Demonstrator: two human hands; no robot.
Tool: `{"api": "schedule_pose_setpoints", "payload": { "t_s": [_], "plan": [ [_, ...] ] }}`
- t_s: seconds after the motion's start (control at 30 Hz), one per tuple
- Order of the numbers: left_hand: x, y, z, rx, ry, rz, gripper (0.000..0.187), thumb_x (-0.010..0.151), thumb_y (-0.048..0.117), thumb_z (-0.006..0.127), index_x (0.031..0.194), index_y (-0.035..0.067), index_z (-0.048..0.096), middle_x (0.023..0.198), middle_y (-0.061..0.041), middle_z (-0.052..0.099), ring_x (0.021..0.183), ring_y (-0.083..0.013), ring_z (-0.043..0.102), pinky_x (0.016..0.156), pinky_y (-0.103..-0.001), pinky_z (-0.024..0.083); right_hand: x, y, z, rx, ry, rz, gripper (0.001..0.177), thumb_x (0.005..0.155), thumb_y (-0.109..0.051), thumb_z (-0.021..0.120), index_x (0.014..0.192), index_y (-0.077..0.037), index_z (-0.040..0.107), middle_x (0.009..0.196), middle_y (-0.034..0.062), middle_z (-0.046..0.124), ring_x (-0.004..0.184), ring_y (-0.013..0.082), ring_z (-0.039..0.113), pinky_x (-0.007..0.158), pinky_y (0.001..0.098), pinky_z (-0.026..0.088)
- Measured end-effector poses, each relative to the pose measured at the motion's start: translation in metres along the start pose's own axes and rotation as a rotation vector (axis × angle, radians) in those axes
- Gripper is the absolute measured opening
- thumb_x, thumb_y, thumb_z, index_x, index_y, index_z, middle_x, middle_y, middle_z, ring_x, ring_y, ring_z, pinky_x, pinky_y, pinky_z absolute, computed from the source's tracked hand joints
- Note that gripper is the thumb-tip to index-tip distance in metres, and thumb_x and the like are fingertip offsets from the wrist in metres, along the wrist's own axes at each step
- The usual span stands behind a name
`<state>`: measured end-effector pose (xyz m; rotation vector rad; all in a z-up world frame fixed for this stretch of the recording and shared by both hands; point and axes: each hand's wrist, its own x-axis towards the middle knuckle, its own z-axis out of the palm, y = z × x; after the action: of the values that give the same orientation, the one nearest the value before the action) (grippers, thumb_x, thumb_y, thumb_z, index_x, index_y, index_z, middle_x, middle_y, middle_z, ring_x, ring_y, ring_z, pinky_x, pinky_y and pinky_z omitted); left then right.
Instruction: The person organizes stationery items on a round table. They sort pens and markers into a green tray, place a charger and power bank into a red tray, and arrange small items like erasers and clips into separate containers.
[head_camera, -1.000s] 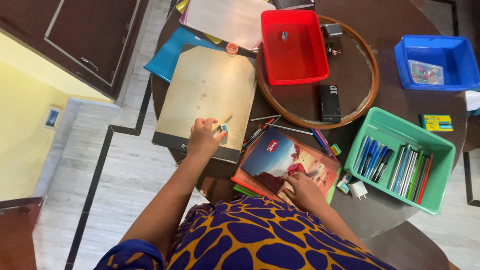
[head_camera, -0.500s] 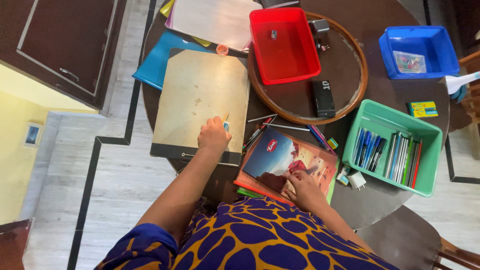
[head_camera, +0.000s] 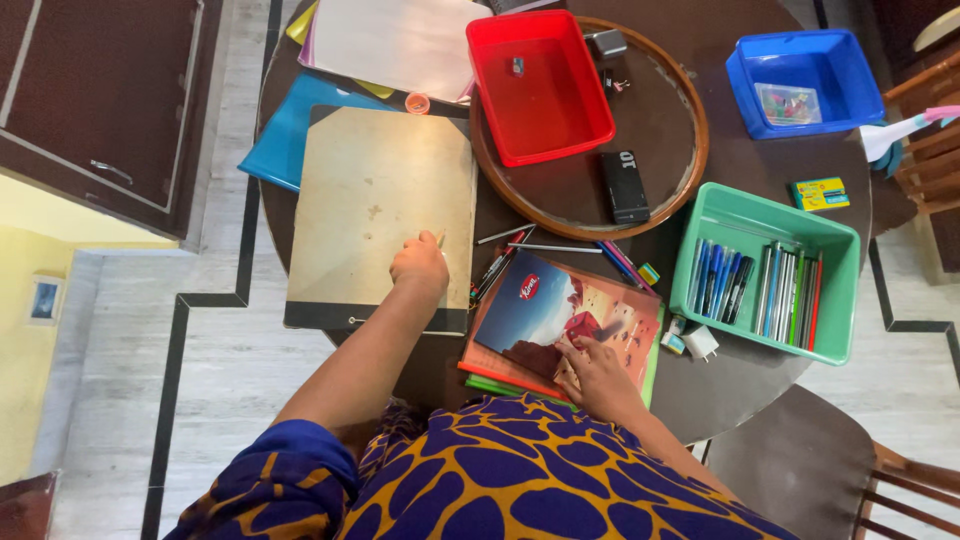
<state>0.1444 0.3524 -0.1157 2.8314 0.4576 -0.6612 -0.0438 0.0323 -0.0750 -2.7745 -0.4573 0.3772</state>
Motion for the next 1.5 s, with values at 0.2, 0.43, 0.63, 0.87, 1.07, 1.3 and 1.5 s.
{"api": "schedule_pose_setpoints", "payload": {
  "t_s": [0.2,0.43,0.63,0.87,1.07,1.3,1.5],
  "plan": [
    [0.008,-0.005,0.012,0.038,0.095,0.099,0.033,0.101,0.027,0.057,0.125,0.006,0.052,0.121,-0.017,0.066,0.105,-0.0376,0.072,0.076,-0.053,0.06,-0.003,0.001,0.002,-0.016,0.018,-0.015,0.062,0.084,-0.035,0.074,0.141,-0.022,0.05,0.138,0.0132,0.049,0.122,0.0403,0.052,0.103,0.0491,0.047],
    [-0.002,-0.009,0.005,0.033,0.103,0.148,0.026,0.102,0.025,0.053,0.12,0.007,0.051,0.115,-0.017,0.068,0.102,-0.0382,0.073,0.074,-0.054,0.06,-0.002,0.0,0.002,-0.043,-0.05,0.041,0.066,0.083,-0.032,0.074,0.143,-0.026,0.047,0.141,0.0106,0.047,0.126,0.0396,0.049,0.105,0.0484,0.045],
    [-0.019,-0.016,-0.018,-0.111,0.099,0.228,0.036,0.096,0.03,0.061,0.117,0.002,0.049,0.101,-0.021,0.072,0.096,-0.0409,0.072,0.078,-0.052,0.058,-0.003,0.0,0.004,-0.021,-0.06,0.058,0.066,0.083,-0.032,0.073,0.144,-0.027,0.048,0.142,0.0111,0.046,0.127,0.0387,0.048,0.106,0.0479,0.045],
    [-0.091,0.041,-0.051,-0.556,-0.376,0.472,0.043,0.093,0.029,0.06,0.127,0.006,0.05,0.091,-0.022,0.07,0.072,-0.0306,0.071,0.064,-0.044,0.058,0.009,0.006,-0.02,0.6,-0.148,0.252,0.063,0.091,-0.046,0.068,0.147,-0.023,0.05,0.133,0.0066,0.063,0.121,0.0252,0.062,0.1,0.0399,0.051],
    [-0.16,0.092,-0.046,-0.456,-0.538,0.758,0.039,0.095,0.025,0.055,0.129,0.006,0.05,0.093,-0.021,0.069,0.077,-0.0336,0.069,0.069,-0.046,0.055,0.015,0.005,-0.047,1.43,0.168,0.519,0.041,0.096,-0.037,0.063,0.131,-0.017,0.063,0.096,-0.0018,0.071,0.086,0.0108,0.065,0.071,0.0262,0.049],
    [-0.178,0.13,-0.024,-0.432,-0.477,0.883,0.033,0.096,0.028,0.057,0.118,0.004,0.058,0.096,-0.021,0.07,0.092,-0.0368,0.069,0.079,-0.044,0.052,-0.007,0.045,-0.053,1.507,0.306,0.455,0.021,0.099,-0.027,0.069,0.103,-0.007,0.07,0.087,0.0004,0.068,0.073,0.0083,0.057,0.067,0.0248,0.048],
    [-0.192,0.16,-0.019,-0.519,-0.512,0.732,0.029,0.099,0.031,0.054,0.113,0.007,0.061,0.09,-0.016,0.072,0.086,-0.0304,0.07,0.076,-0.042,0.052,-0.035,0.126,-0.09,1.476,0.621,0.562,0.019,0.101,-0.026,0.064,0.107,-0.009,0.068,0.088,-0.0018,0.065,0.074,0.0059,0.057,0.066,0.0225,0.05]
  ]
}}
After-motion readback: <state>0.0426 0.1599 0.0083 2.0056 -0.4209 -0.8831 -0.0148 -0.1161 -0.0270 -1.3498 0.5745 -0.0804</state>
